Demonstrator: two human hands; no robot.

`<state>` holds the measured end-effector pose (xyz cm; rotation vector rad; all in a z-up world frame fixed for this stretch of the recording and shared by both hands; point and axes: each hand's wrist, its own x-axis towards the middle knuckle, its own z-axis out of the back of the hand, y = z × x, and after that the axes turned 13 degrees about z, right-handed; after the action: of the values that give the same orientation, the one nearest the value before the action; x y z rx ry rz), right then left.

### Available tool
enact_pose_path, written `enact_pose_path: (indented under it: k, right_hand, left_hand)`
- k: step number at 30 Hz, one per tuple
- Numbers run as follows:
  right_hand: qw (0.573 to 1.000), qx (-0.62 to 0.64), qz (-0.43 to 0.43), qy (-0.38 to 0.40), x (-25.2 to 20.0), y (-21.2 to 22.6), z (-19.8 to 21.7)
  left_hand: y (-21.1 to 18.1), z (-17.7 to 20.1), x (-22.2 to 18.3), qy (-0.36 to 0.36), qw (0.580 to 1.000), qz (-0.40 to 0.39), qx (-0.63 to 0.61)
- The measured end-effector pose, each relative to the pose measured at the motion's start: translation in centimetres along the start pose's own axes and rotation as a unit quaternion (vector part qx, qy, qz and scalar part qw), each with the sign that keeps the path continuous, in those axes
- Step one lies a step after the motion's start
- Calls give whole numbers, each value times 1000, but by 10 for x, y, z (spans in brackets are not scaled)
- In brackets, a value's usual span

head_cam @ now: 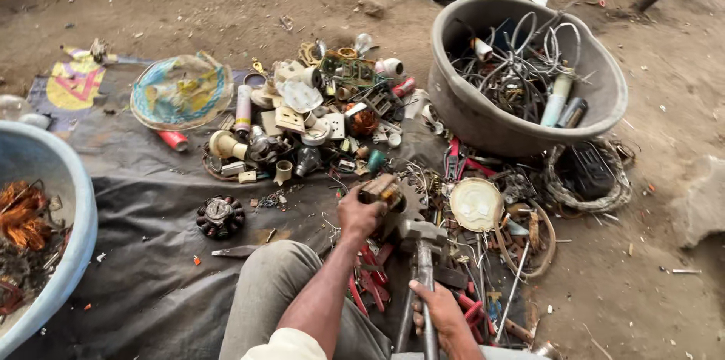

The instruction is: The person uses a hammer, a screwdriver, and pliers to disassemble metal scrap and electronic components on a mat. They strike a metal gear and a transformer with the hammer, pry parts with the screwdriver, and pull pieces apart with the pliers.

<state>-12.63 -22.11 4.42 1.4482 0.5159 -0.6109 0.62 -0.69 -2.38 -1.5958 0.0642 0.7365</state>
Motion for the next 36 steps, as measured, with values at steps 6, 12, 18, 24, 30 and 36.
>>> enact_pose_path:
  k: [6, 12, 18, 24, 30, 36]
  right_hand:
    - [971, -143, 188, 26, 43, -31, -1]
    - [950, -204, 237, -23, 43, -26, -13]
    - [983, -144, 109, -39, 14, 16, 17]
    - [978, -58, 125, -157, 70, 3, 38]
    - [898, -334, 172, -230, 111, -37, 34]
    - [896, -321, 164, -258, 105, -27, 20]
  left_hand:
    - [28, 8, 30, 112, 945, 137, -276]
    - [3, 8, -1, -20, 1000, -3, 23]
    - [-17, 14, -23, -74, 984, 34, 157]
    - [-39, -15, 4, -43, 980, -13, 192]
    - [-71, -76, 78, 15, 887, -125, 444]
    - [-50, -105, 203, 137, 683, -292, 656]
